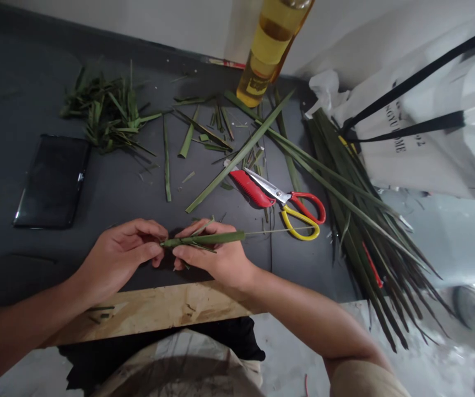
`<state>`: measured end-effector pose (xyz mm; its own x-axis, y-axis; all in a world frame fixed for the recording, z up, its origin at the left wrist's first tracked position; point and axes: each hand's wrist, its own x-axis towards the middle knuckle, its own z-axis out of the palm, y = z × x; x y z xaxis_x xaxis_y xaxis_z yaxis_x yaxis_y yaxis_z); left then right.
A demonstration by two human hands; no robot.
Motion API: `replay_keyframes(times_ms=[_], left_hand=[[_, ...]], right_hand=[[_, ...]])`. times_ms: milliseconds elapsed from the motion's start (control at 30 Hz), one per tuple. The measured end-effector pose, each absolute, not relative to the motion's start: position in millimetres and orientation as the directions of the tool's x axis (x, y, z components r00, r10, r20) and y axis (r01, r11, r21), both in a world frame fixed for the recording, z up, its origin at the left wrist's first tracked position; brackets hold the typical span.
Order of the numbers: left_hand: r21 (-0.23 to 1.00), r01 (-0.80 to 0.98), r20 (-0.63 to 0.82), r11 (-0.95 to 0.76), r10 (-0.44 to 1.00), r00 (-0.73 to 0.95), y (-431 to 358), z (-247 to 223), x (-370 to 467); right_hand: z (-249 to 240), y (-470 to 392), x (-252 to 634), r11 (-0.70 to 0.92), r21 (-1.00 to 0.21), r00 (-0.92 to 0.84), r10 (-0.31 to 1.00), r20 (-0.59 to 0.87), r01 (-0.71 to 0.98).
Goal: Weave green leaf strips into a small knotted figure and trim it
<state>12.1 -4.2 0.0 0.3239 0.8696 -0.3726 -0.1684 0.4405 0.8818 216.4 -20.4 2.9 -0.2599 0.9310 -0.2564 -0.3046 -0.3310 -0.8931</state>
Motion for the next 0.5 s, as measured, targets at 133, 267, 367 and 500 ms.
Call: replay_keyframes(times_ms=[133,267,367,500], left_hand=[[0.876,-0.192,-0.373,0.441,0.875,0.308,-8,0,15],[0.879,-0.188,-0.377,0.439,0.879,0.291,-9,0,16],[0.903,-0.185,-0.339,0.388,0.908,0.246,-10,0,17],[0.933,-0.171,-0.288,0.318,0.941,0.178,-12,3,18]], right_hand=[[-1,-22,213,-0.316,-0.893,-0.194,0.945,-0.264,-0.320],[-1,-23,211,-0.304,-0.911,-0.207,0.945,-0.252,-0.280],[-1,-26,208,-0.314,-0.913,-0.208,0.942,-0.265,-0.260],[-4,-29,204,-0.275,-0.928,-0.179,0.955,-0.235,-0.252]])
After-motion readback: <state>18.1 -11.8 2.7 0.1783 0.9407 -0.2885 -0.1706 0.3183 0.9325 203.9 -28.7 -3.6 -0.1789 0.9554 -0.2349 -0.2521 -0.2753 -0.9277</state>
